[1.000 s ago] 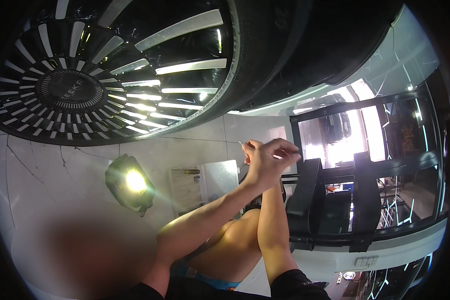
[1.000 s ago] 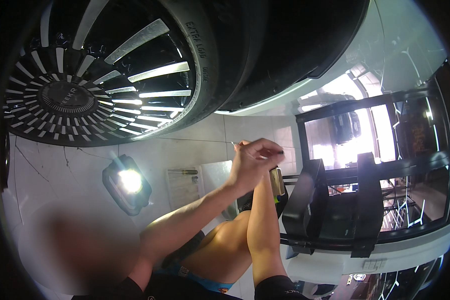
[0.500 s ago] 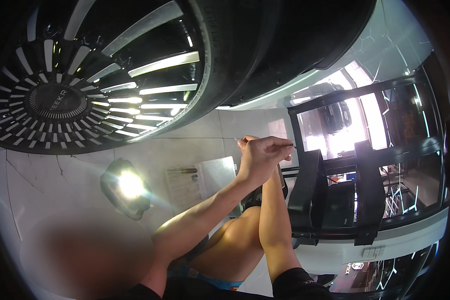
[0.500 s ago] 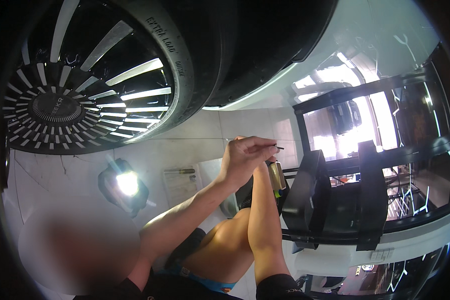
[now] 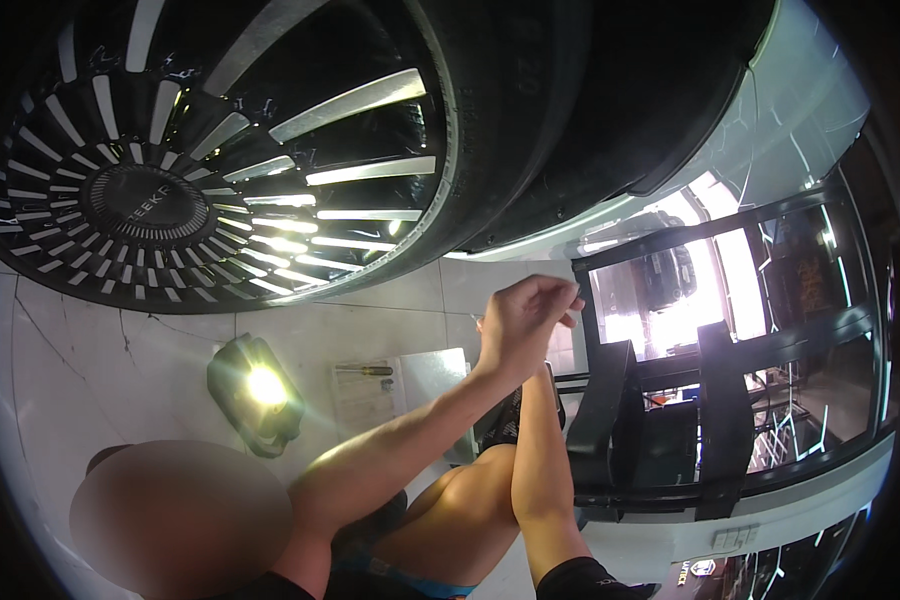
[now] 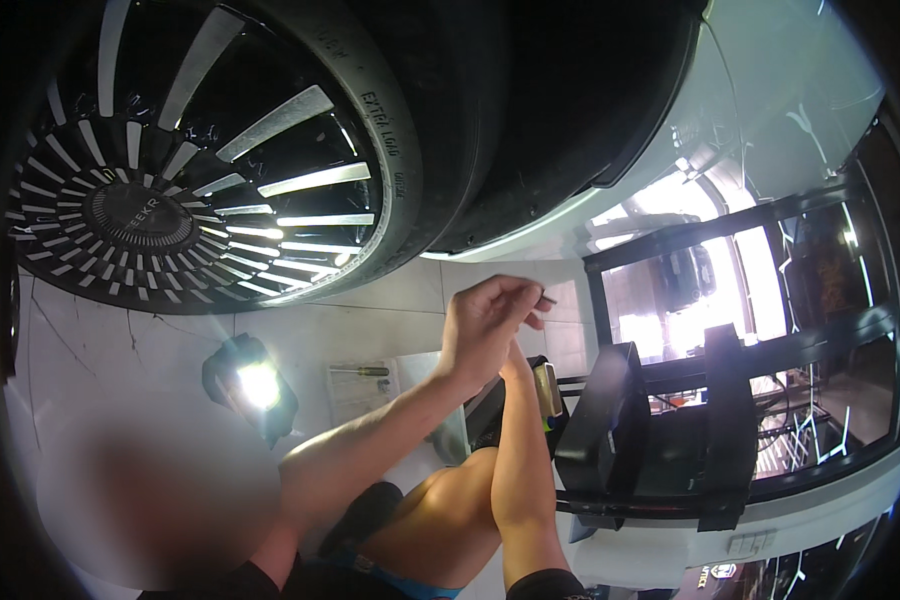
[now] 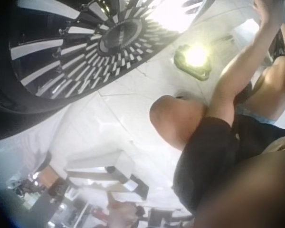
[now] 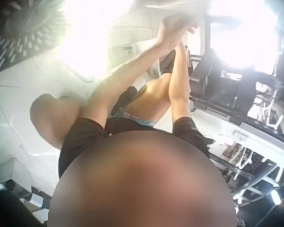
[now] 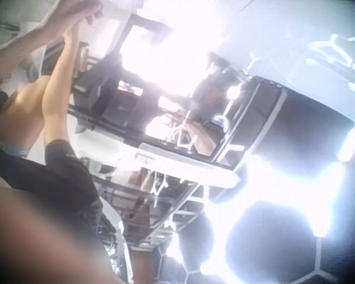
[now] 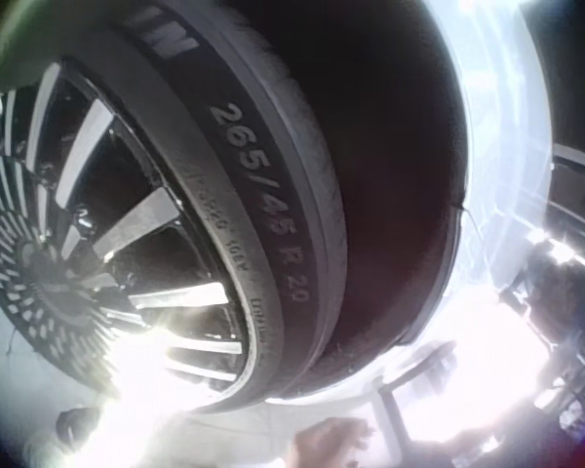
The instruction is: The person sits on the floor and uses a small metal tool to scrape and peel sealant or residue from the sidewall of a car tire. They repeatedly insert the tool under the material and pull it away, working around the tire's circumference.
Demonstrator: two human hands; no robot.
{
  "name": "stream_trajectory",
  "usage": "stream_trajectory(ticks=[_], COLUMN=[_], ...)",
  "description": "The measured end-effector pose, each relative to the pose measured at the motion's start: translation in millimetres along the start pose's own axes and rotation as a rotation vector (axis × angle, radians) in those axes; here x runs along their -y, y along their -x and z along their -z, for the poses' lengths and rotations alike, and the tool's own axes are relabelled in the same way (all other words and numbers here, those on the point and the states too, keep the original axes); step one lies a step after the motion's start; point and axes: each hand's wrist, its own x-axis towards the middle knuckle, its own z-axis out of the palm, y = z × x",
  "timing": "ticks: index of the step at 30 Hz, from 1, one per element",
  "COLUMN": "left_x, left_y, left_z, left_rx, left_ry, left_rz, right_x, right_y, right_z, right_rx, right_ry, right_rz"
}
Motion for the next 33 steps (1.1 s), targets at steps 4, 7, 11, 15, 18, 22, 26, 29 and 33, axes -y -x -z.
stream_trajectory(ticks=[4, 7, 11, 15, 18, 22, 26, 29, 33], left_x=[-31.5, -56.8, -79.5, -91.2, -92.1, -89.6, -87.5, -86.5, -88.6], left_y=[-29.9, -54.0, -81.1, -103.7, -109.1, -107.3, -98.5, -91.4, -94.2], left_z=[-23.2, -35.8, -53.4, -56.5, -58.8, -57.1, -48.9, -44.3, -37.8], left_rx=[0.050, -0.097, -0.109, -0.079, -0.063, 0.043, 0.070, 0.129, 0.205], left_ry=[-0.237, -0.208, -0.251, -0.365, -0.340, -0.331, -0.344, -0.357, -0.449], left_rz=[-0.271, -0.544, -0.719, -0.617, -0.655, -0.567, -0.594, -0.584, -0.687], right_x=[-5.1, -6.2, 4.4, 22.0, 21.0, 1.9, -16.0, -27.6, -51.5], right_y=[-4.3, 1.0, 19.5, 33.2, 35.9, 18.9, -1.1, -7.1, -7.0], right_z=[-2.9, -5.9, -10.3, -13.1, -17.2, -26.3, -27.8, -35.1, -71.7], right_rx=[0.001, 0.000, -0.026, -0.069, -0.082, 0.103, 0.140, 0.130, 0.162], right_ry=[0.023, 0.051, 0.117, 0.169, 0.198, 0.138, 0.084, 0.070, 0.024], right_rz=[0.043, 0.175, 0.281, 0.046, 0.071, -0.207, -0.283, -0.267, -0.252])
